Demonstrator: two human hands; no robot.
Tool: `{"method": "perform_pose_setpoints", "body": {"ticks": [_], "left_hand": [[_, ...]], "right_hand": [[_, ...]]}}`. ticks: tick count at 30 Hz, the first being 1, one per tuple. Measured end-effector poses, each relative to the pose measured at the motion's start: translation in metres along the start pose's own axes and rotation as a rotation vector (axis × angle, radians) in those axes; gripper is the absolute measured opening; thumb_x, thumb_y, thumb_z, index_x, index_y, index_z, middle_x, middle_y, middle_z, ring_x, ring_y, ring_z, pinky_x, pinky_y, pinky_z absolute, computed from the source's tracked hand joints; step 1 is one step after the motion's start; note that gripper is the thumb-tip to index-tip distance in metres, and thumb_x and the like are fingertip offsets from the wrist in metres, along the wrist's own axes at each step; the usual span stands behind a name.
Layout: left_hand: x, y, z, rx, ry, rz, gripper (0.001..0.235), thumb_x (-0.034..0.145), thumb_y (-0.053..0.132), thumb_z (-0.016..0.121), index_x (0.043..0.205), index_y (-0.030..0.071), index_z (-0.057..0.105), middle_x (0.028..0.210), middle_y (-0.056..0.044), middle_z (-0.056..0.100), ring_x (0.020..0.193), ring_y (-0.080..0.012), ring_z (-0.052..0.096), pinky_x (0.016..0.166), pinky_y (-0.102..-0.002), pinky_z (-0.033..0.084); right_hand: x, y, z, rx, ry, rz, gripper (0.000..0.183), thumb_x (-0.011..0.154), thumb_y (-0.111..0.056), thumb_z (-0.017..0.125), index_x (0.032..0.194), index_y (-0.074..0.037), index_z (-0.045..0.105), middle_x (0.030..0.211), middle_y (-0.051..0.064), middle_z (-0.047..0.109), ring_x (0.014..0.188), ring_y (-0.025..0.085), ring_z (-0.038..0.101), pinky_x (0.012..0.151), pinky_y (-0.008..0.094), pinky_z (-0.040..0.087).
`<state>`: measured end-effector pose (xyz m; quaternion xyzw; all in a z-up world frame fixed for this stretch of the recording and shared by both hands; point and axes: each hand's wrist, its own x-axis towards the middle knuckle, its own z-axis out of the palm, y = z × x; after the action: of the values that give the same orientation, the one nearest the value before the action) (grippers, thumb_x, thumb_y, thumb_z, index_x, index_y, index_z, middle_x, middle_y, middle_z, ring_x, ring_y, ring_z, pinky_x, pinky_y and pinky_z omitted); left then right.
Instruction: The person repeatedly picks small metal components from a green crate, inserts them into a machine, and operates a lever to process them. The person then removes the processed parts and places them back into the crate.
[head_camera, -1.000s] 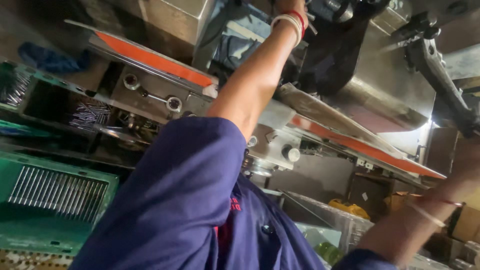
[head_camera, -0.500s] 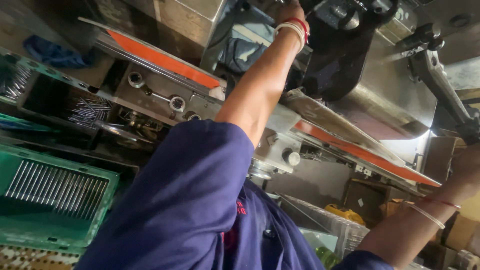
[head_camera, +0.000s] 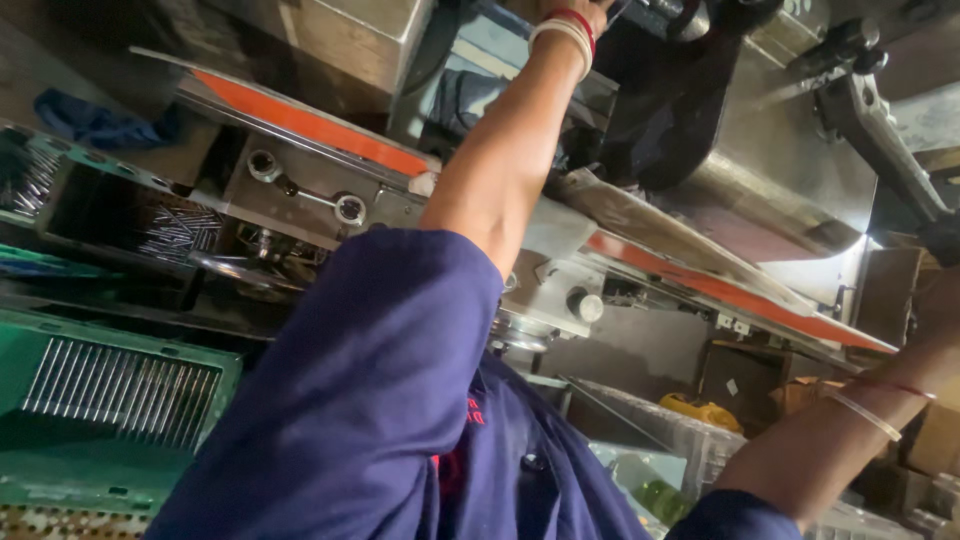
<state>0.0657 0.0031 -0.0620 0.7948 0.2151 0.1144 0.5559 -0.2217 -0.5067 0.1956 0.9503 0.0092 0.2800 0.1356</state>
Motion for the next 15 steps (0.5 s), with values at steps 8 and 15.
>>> {"method": "perform_pose_setpoints", "body": {"ticks": [8,15], "left_hand": [[-0.007,0.006,0.003,0.043,-0.076,0.007,0.027,0.097,0.029,0.066,0.109,0.006,0.071,0.106,-0.016,0.074,0.102,-0.0304,0.072,0.087,-0.038,0.058],[-0.002,0.011,-0.003,0.04,-0.058,0.029,0.026,0.1,0.028,0.064,0.11,0.005,0.069,0.106,-0.015,0.073,0.1,-0.0288,0.071,0.085,-0.037,0.057]], "right_hand": [[-0.03,-0.007,0.001,-0.106,0.079,0.09,0.029,0.105,-0.024,0.054,0.093,-0.003,0.07,0.077,0.014,0.068,0.058,0.028,0.062,0.05,0.042,0.045],[0.01,0.063,0.039,-0.021,0.01,-0.019,0.033,0.104,-0.028,0.055,0.088,-0.004,0.071,0.073,0.016,0.067,0.056,0.032,0.061,0.05,0.045,0.045]]}}
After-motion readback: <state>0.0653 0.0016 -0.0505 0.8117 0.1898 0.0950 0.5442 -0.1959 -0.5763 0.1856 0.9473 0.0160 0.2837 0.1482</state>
